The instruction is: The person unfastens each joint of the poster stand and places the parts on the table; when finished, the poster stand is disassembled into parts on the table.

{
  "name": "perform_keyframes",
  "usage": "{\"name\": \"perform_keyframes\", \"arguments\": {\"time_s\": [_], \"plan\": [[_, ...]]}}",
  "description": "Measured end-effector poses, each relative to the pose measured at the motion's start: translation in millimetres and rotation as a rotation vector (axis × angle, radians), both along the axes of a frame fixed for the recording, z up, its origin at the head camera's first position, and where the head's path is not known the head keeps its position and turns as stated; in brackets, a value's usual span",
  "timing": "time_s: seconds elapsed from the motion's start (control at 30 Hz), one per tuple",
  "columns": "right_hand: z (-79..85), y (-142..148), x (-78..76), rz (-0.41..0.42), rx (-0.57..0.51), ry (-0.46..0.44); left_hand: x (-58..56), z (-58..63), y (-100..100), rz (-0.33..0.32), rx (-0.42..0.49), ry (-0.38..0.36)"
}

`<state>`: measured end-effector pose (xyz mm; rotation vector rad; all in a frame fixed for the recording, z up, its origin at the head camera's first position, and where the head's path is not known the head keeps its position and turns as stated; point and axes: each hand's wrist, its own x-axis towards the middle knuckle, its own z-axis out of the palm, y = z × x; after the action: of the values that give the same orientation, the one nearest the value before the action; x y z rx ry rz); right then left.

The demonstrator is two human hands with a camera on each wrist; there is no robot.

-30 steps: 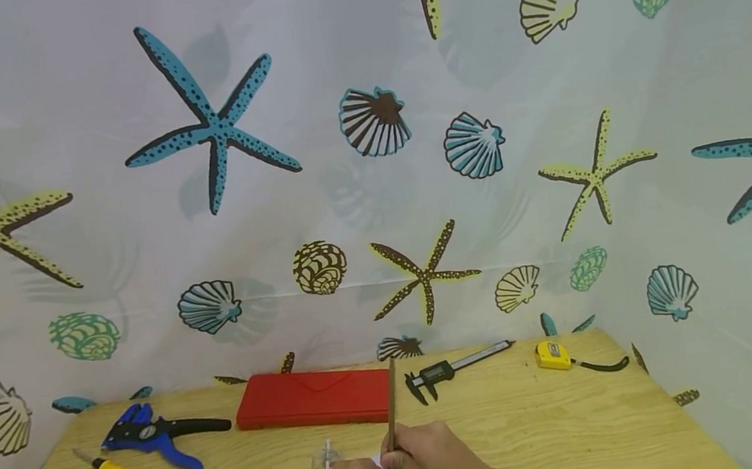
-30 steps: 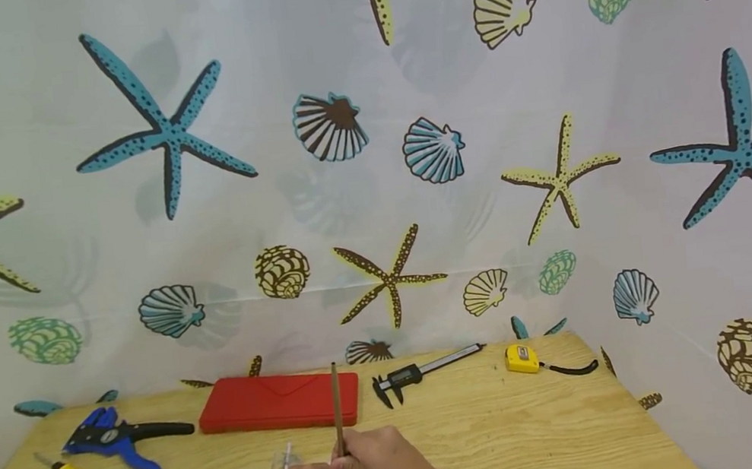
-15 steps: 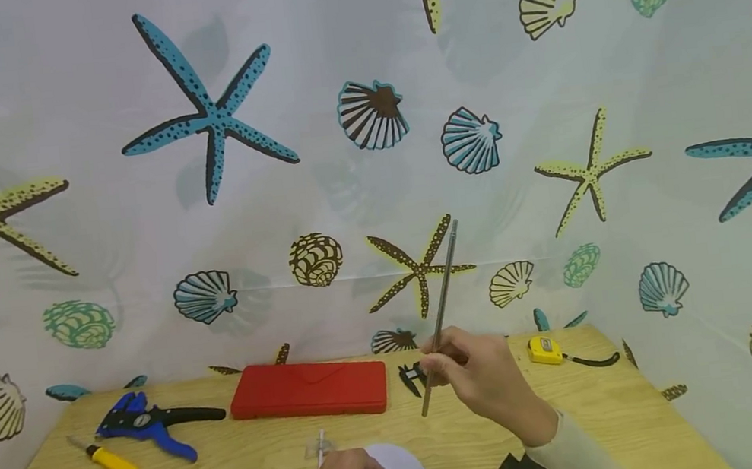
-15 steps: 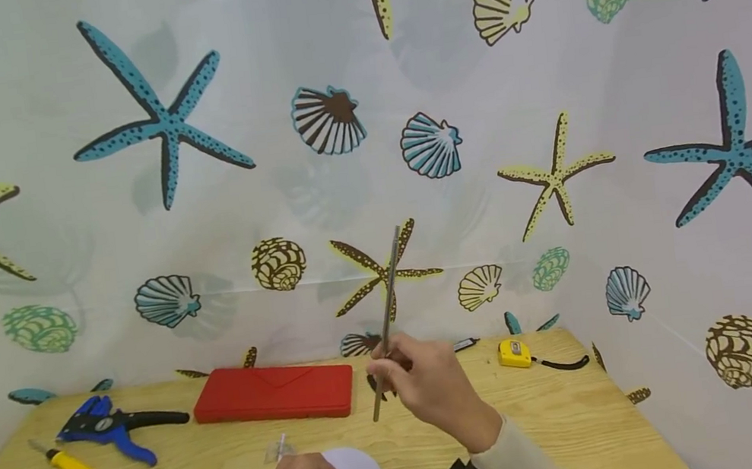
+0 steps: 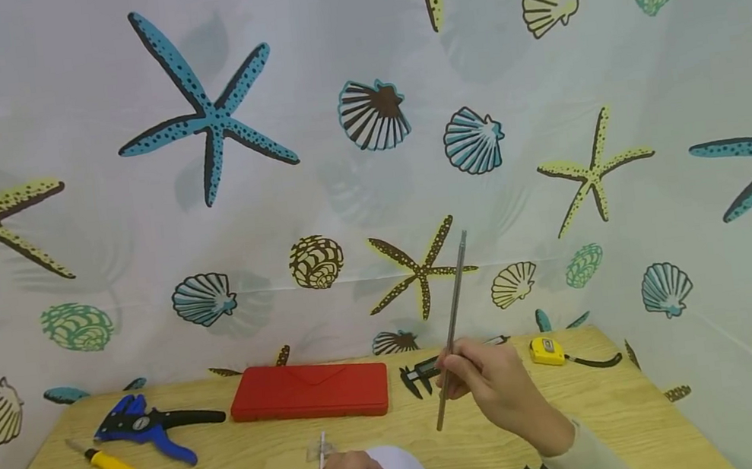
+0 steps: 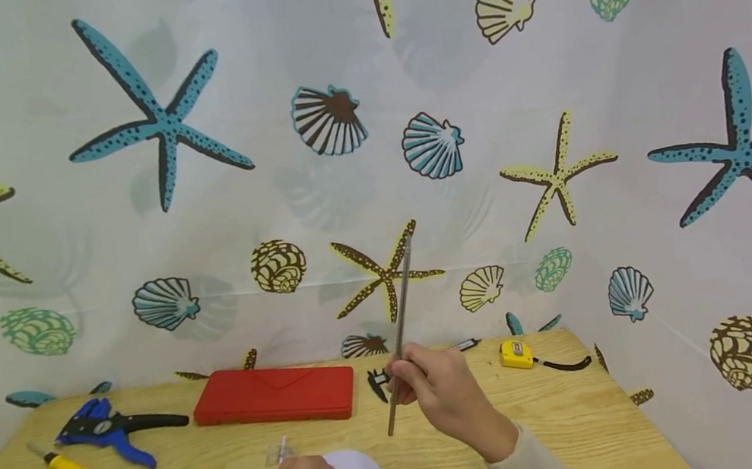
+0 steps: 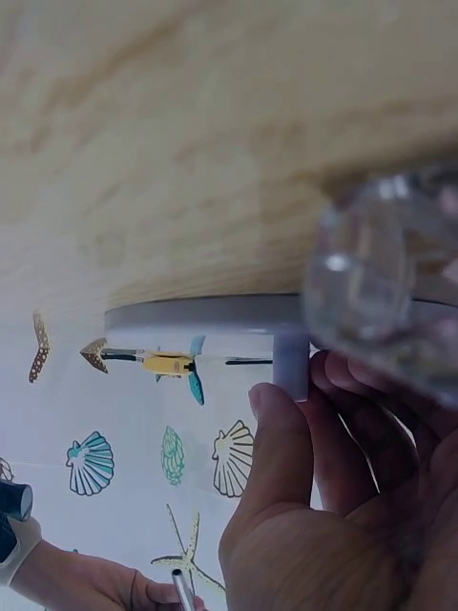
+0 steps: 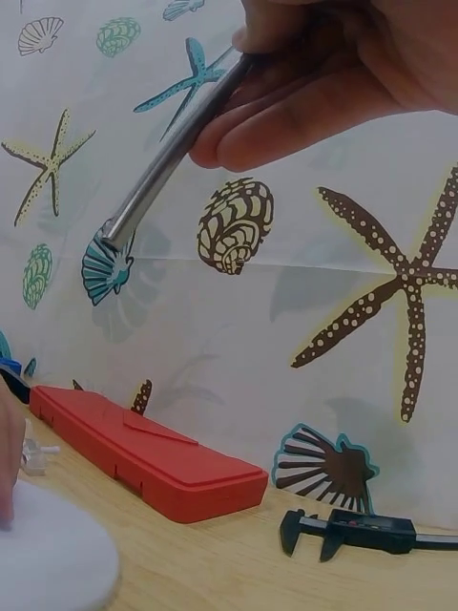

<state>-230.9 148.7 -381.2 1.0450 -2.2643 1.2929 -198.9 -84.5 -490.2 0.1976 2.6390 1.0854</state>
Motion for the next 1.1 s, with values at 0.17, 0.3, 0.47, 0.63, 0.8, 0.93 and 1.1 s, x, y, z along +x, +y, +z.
{"name": "perform_keyframes", "arguments": {"time_s": [0.17, 0.3, 0.47, 0.63, 0.8, 0.93, 1.1], "plan": [[-4.4, 6.7, 1.8, -0.015, 0.01, -0.044, -0.5, 1.7, -0.8, -0.008, -0.007, -0.017], [-10.9, 13.1, 3.6, -0.039, 0.012, -0.141, -0.3, 2.8, -2.2, -0.033, -0.002, 0.001], [-22.8, 19.8, 6.5, -0.056, 0.054, -0.341, 0.8, 2.9, -3.7, -0.055, 0.002, 0.012], [-36.5, 23.4, 9.4, -0.024, 0.1, -0.497, 0.5, 3.6, -2.8, -0.039, -0.002, -0.022], [-48.8, 23.3, 12.3, 0.014, 0.101, -0.608, 0.6, 3.8, -2.5, -0.027, -0.008, -0.035], [-59.5, 21.6, 13.3, 0.009, 0.121, -0.681, 0.7, 3.6, -2.8, -0.023, -0.007, -0.036], [-70.2, 18.8, 15.0, -0.016, 0.159, -0.764, 1.1, 3.4, -3.2, -0.021, -0.008, -0.031]]}}
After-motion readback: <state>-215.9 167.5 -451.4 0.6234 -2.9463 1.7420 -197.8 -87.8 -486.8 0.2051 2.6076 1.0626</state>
